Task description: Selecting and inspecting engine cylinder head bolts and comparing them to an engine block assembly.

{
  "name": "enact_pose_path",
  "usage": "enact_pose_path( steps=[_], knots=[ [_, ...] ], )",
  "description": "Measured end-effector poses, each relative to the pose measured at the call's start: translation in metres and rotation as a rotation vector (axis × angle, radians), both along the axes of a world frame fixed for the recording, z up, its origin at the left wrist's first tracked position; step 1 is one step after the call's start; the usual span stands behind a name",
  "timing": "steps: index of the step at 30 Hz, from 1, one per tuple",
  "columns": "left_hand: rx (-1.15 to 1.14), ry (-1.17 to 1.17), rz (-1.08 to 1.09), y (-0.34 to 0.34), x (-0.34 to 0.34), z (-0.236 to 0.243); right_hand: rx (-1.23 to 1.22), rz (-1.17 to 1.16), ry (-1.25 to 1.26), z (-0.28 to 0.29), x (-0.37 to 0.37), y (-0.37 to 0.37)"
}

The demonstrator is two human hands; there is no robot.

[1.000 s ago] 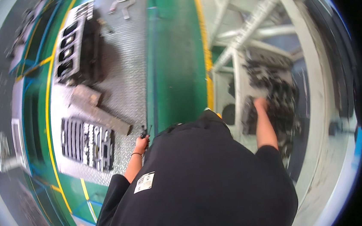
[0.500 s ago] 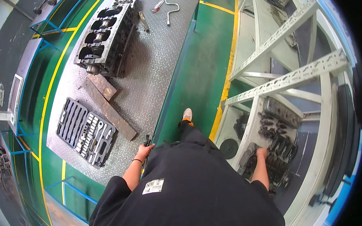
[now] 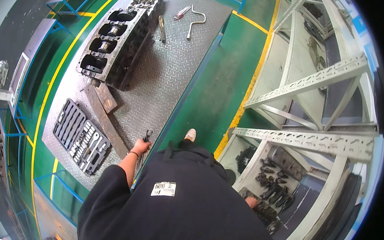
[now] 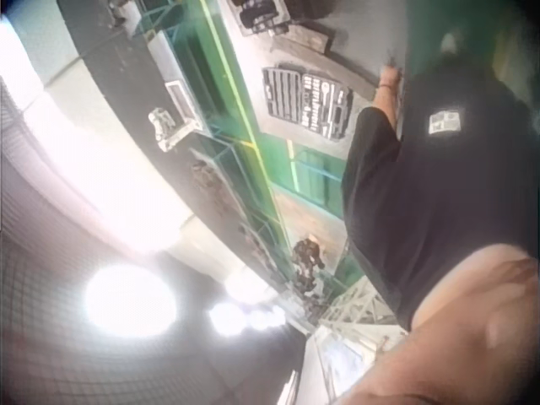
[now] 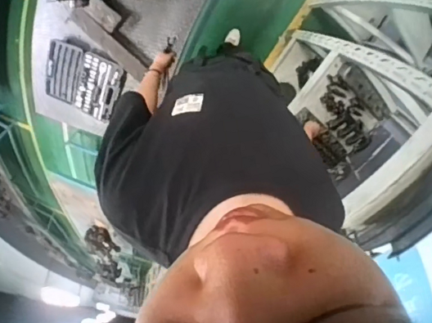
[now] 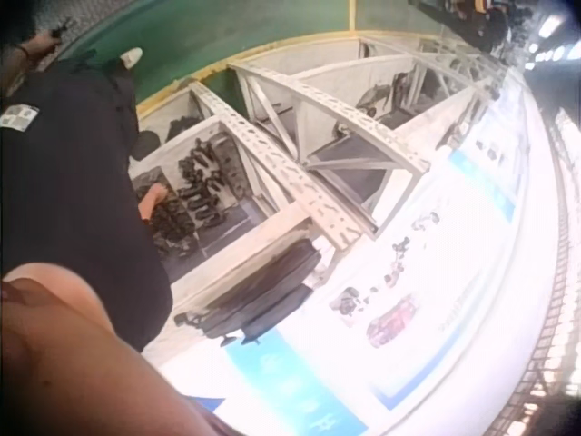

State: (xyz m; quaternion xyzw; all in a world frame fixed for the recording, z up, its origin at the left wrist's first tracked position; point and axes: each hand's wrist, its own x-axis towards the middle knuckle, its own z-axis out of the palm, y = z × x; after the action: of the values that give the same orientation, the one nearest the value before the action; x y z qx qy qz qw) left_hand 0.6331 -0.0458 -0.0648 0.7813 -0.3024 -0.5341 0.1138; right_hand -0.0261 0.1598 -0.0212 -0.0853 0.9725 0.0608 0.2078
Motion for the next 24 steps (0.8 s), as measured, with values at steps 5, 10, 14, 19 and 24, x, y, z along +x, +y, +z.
enact_pose_path(
  steps=[5,10,14,19,24],
  knots=[
    [-0.073,-0.014,-0.067,-0.069,-0.001,0.010,0.116,-0.054,-0.029,-0.023,-0.024,0.009],
    [-0.196,-0.037,-0.096,-0.122,-0.006,0.038,0.198,0.164,-0.180,-0.007,-0.039,-0.028],
    [-0.296,-0.103,-0.107,-0.157,-0.017,0.087,0.214,0.539,-0.313,0.022,-0.043,-0.108],
    [-0.819,-0.021,0.108,-0.217,-0.043,0.166,-0.186,0.860,-0.487,0.078,0.040,-0.317],
    [-0.791,0.277,0.438,-0.279,-0.057,0.223,-0.702,1.136,-0.969,0.158,0.238,-0.529]
  ],
)
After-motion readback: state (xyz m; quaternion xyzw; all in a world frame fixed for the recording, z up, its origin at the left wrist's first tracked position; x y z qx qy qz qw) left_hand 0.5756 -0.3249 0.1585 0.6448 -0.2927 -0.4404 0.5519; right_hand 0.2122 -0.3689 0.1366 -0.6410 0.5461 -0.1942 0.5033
